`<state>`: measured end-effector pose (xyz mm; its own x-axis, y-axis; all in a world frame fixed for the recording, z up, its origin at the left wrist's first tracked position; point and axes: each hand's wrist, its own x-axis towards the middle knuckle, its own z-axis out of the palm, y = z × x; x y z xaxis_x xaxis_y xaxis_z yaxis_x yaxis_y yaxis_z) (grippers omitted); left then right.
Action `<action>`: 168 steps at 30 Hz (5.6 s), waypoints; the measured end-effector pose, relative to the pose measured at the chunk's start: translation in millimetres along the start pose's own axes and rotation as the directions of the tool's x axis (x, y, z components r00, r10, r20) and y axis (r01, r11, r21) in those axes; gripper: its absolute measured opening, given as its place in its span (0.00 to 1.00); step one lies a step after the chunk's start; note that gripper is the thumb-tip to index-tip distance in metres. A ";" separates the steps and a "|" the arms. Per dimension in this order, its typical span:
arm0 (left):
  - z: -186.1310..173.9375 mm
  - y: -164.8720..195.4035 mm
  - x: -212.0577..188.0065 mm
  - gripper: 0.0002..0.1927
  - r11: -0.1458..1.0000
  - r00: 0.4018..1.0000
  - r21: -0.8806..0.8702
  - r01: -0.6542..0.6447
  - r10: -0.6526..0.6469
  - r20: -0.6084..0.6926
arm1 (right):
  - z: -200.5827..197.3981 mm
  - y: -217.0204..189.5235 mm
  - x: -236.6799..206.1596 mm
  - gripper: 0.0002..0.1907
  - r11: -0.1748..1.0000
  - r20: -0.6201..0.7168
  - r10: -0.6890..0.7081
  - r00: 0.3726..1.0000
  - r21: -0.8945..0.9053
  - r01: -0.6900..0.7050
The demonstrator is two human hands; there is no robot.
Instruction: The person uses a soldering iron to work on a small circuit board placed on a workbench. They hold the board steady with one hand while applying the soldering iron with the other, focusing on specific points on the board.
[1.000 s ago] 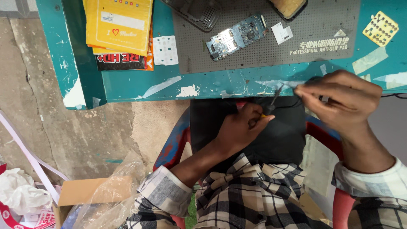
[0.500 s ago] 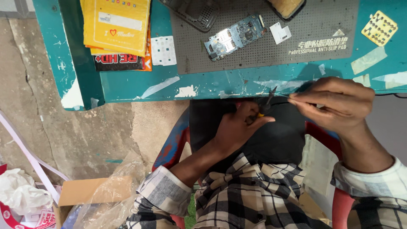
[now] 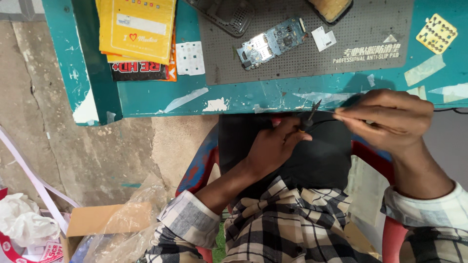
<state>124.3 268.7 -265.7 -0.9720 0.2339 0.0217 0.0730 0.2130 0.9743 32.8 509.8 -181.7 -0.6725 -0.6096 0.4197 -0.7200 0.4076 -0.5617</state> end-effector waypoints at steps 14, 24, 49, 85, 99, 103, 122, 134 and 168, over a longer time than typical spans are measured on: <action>0.3 -7.0 1.7 0.11 0.997 0.998 -0.074 -0.026 0.030 0.054 | 3.0 -0.5 1.3 0.07 0.997 -0.059 0.018 0.998 -0.073 -0.022; -3.1 -5.4 1.6 0.11 0.999 0.997 -0.037 0.026 -0.023 0.074 | 7.9 3.3 -0.7 0.10 0.992 -0.029 -0.073 0.997 -0.109 0.069; 4.2 -2.0 0.5 0.23 0.993 0.994 0.114 -0.034 0.045 -0.098 | 5.2 3.7 1.2 0.10 1.000 -0.082 0.015 0.997 -0.003 -0.015; -0.7 -1.0 1.4 0.19 1.000 0.999 0.029 0.011 -0.010 -0.036 | 5.1 3.1 0.2 0.07 0.997 -0.069 0.068 0.995 -0.027 -0.070; 2.1 -2.3 6.2 0.15 0.998 0.996 -0.058 0.026 -0.021 0.092 | 3.1 6.9 7.2 0.08 0.991 -0.055 -0.131 0.990 -0.030 0.130; 1.2 -2.4 7.0 0.20 0.992 0.990 -0.122 0.010 0.008 0.141 | 0.6 2.6 3.2 0.08 0.994 -0.089 0.054 0.995 -0.090 -0.062; 1.0 2.7 6.2 0.16 0.997 0.997 -0.007 0.079 -0.079 0.021 | -3.1 6.3 -6.5 0.08 0.999 -0.043 -0.006 0.999 -0.051 0.004; 7.6 2.8 5.3 0.22 0.997 0.996 0.069 0.036 -0.030 -0.089 | -2.4 11.0 -8.5 0.07 0.997 -0.044 -0.052 0.998 -0.056 0.050; 1.9 -3.8 8.7 0.16 0.998 0.998 0.035 -0.044 0.046 -0.048 | -1.3 22.4 -13.1 0.09 0.999 -0.087 -0.027 0.996 0.025 0.030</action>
<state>116.0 271.7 -269.7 -0.9773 0.1974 0.0769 0.1235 0.2359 0.9639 25.2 527.8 -198.9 -0.6648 -0.5592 0.4952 -0.7352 0.3725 -0.5663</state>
